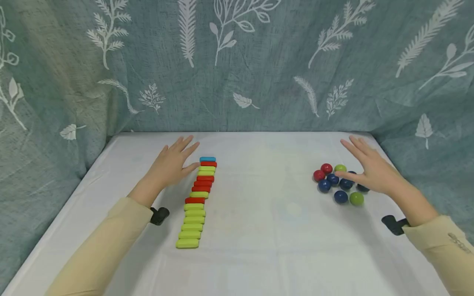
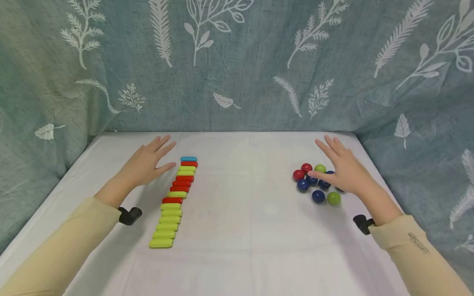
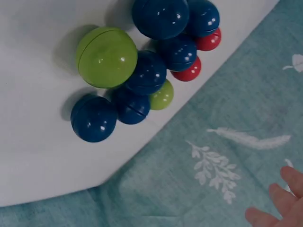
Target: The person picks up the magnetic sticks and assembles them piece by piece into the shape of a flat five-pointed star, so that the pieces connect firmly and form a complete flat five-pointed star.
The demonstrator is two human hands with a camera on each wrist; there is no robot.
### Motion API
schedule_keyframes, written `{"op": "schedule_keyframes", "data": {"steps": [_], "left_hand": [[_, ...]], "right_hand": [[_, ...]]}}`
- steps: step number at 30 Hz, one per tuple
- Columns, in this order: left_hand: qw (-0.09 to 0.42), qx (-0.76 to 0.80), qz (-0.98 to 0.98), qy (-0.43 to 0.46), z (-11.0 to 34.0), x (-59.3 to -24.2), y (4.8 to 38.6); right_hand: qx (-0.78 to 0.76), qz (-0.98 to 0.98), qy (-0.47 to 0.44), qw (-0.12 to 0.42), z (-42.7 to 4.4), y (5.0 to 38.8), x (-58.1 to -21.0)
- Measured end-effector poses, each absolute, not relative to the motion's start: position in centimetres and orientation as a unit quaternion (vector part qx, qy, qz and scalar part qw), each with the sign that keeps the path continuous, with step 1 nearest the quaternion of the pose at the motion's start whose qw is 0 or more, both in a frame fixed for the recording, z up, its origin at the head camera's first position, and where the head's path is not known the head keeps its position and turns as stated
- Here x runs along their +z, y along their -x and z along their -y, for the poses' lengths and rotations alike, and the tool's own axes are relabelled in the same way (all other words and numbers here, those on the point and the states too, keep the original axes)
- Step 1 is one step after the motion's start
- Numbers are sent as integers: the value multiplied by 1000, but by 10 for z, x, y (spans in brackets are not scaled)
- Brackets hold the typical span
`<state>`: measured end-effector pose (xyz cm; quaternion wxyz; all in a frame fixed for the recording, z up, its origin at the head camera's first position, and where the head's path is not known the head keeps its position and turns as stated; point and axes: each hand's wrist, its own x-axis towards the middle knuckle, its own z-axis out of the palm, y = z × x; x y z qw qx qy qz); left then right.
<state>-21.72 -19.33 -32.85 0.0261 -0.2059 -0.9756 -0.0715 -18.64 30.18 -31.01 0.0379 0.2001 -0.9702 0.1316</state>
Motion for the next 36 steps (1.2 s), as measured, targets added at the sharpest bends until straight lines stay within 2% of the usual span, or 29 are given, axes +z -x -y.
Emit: {"op": "schedule_keyframes", "data": {"steps": [7, 18, 22, 36], "left_hand": [[20, -90, 975, 204, 190, -332, 241], [-24, -123, 985, 119, 176, -356, 278], [-49, -119, 986, 103, 167, -362, 284], [-77, -97, 991, 50, 151, -375, 297]], "right_hand": [[141, 974, -180, 5, -295, 204, -319], [156, 972, -177, -2, -286, 224, -343], [163, 972, -171, -13, -283, 230, -351], [176, 972, -148, -50, -273, 241, -372]]}}
